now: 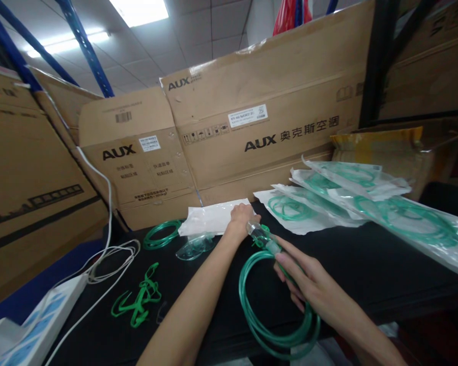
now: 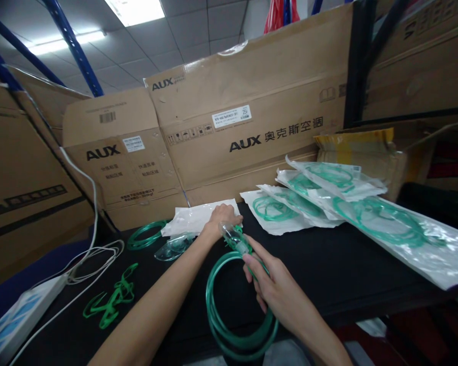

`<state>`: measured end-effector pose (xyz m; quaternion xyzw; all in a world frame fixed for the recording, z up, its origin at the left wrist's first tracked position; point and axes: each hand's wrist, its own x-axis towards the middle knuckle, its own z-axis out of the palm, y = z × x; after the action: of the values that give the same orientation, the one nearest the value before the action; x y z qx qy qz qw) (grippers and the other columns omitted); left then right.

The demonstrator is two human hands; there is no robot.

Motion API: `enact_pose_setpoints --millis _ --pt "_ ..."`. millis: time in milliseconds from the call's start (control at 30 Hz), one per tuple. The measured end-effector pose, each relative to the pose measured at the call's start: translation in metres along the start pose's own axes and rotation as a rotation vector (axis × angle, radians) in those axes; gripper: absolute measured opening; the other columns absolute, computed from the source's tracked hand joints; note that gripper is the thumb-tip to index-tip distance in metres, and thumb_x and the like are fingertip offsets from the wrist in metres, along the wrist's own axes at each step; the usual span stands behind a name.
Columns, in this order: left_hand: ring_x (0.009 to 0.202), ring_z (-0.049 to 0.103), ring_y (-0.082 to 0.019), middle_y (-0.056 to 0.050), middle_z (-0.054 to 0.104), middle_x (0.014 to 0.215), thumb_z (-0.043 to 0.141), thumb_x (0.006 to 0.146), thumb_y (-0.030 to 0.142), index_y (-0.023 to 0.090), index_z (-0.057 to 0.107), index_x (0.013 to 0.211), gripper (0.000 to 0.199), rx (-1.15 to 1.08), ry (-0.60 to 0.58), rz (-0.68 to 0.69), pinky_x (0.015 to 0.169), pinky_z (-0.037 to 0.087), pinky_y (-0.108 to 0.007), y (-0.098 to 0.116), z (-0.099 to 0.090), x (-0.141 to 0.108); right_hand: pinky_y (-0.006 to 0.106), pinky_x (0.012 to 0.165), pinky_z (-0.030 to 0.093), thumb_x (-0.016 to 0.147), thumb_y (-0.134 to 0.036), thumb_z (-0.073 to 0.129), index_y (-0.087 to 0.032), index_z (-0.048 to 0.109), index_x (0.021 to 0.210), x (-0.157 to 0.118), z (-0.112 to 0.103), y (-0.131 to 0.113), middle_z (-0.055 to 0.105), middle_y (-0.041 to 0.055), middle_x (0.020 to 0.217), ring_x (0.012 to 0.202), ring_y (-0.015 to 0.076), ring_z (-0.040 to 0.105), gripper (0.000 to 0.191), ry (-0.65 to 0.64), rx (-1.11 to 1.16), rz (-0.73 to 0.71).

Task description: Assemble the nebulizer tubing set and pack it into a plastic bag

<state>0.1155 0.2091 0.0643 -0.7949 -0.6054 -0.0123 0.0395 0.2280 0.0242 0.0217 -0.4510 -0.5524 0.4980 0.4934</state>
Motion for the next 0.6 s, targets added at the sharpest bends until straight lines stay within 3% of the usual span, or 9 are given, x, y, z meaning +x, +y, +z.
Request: enact_pose_setpoints --millis 367,600 --pt "0.109 0.067 -0.025 -0.011 0.065 0.128 0.065 0.099 0.035 0.017 0.062 0.128 0.034 0.041 0.03 -0.049 0.091 0.059 -0.045 -0.009 0.0 0.005 0.019 0.037 0.042 0.095 -0.06 0.053 -0.017 0.038 0.159 -0.001 0.0 -0.002 0.048 -0.0061 0.072 0.044 0.0062 0.035 0.078 -0.013 0.017 0.012" --pt "0.11 0.066 -0.025 -0.011 0.064 0.13 0.066 0.099 0.036 0.017 0.062 0.129 0.036 0.068 0.065 -0.027 0.092 0.058 -0.046 0.002 -0.027 -0.012 0.016 0.035 0.038 0.093 -0.065 0.057 -0.018 0.041 0.156 -0.001 0.0 0.0 0.045 -0.0079 0.07 0.043 0.0049 0.032 0.08 -0.008 0.065 0.017"
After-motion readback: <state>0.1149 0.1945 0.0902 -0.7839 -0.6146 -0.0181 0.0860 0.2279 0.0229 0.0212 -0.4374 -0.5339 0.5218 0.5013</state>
